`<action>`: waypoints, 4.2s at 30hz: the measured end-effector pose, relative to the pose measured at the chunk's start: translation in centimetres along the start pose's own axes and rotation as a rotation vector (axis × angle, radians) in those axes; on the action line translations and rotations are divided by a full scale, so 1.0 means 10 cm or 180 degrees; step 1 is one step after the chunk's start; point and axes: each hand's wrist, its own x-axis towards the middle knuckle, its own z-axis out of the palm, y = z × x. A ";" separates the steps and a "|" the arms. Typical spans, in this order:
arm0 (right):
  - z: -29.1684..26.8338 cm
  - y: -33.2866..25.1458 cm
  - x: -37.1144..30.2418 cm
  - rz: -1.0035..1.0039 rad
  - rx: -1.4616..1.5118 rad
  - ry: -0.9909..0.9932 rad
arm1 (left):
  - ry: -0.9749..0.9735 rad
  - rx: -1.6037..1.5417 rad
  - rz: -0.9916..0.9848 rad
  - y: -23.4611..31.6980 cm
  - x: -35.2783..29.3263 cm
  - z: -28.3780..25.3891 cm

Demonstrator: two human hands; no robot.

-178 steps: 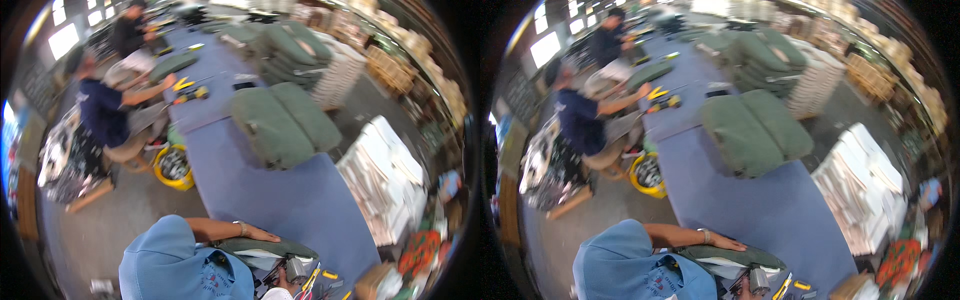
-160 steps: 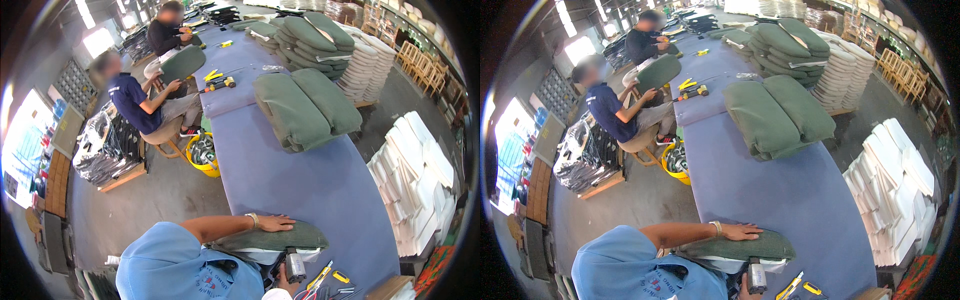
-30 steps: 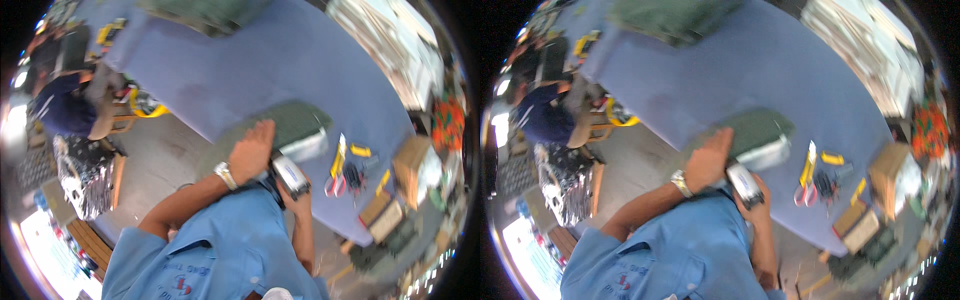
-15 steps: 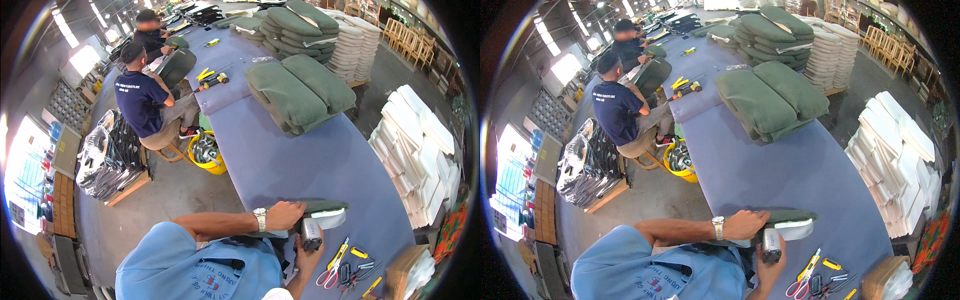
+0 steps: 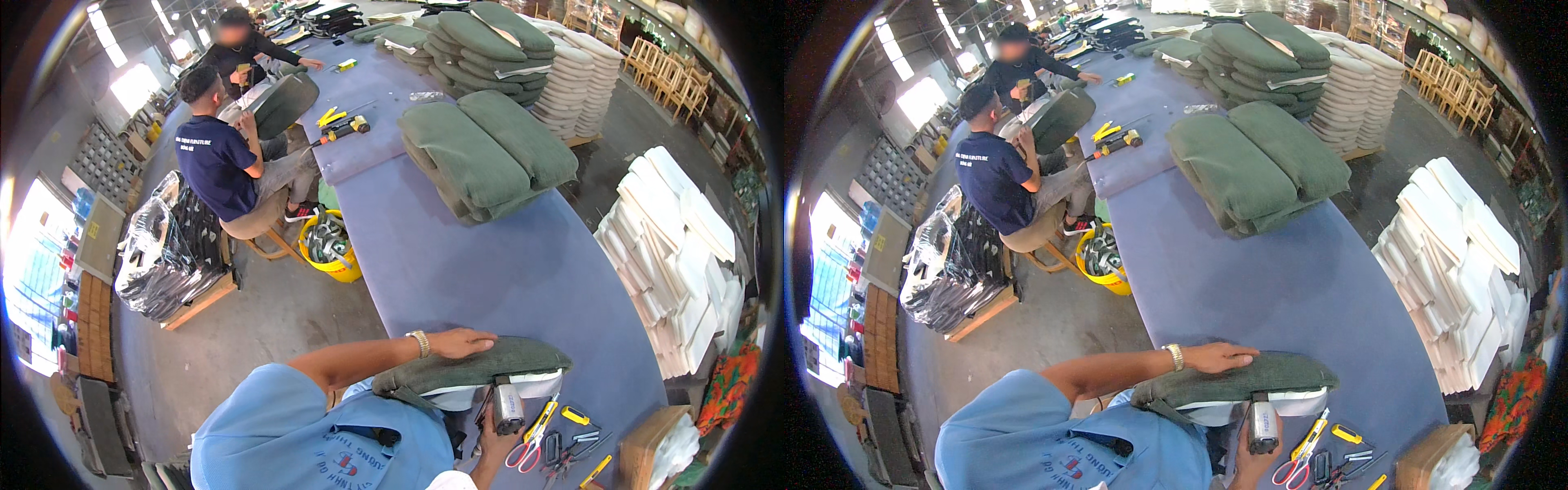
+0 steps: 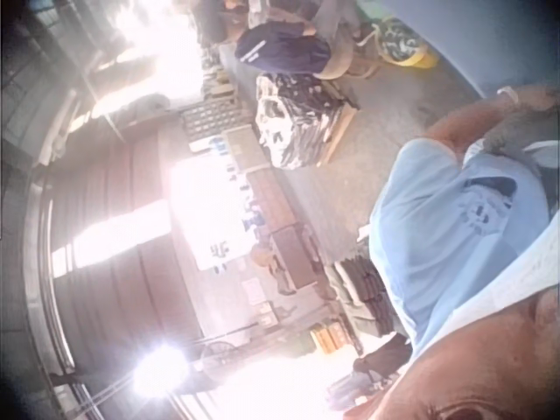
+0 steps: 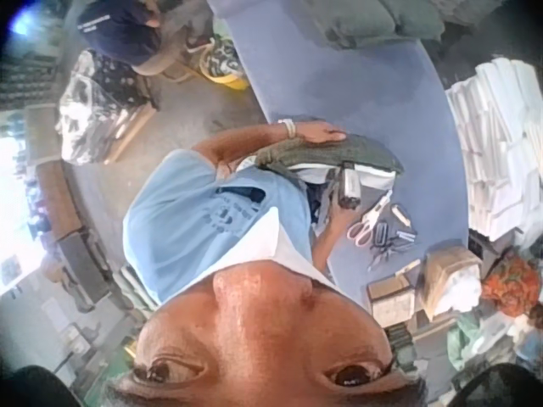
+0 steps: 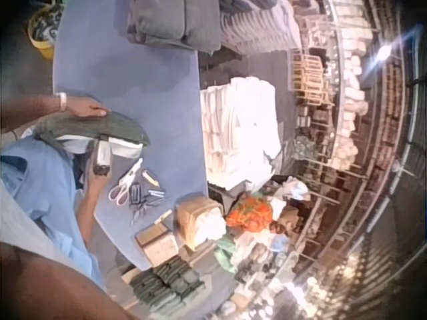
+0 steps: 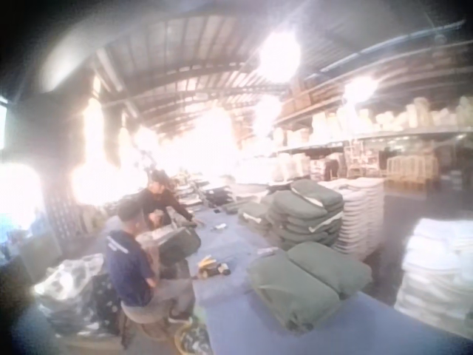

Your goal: The person assembles green fabric cushions by folding fabric over foam inserts and securing edges with a staple gun. They repeatedly trim excess fabric with a utility knife and reposition the cushion to staple different sides, stacking finished units on the table.

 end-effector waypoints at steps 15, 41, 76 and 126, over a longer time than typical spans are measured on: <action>0.02 -0.27 0.13 -0.0246 -0.0332 -0.0017 | -0.0134 0.0511 0.0556 0.16 -0.19 0.21; -0.01 -0.52 0.19 0.0392 -0.0255 -0.0492 | 0.0781 0.1968 0.0081 0.47 -0.28 0.47; 0.02 -0.55 0.03 0.0419 -0.0202 -0.0748 | 0.0918 0.1977 0.0099 0.47 -0.29 0.54; 0.12 -0.65 0.05 0.0716 -0.0037 -0.0770 | 0.0625 0.1618 0.0237 0.25 -0.48 0.43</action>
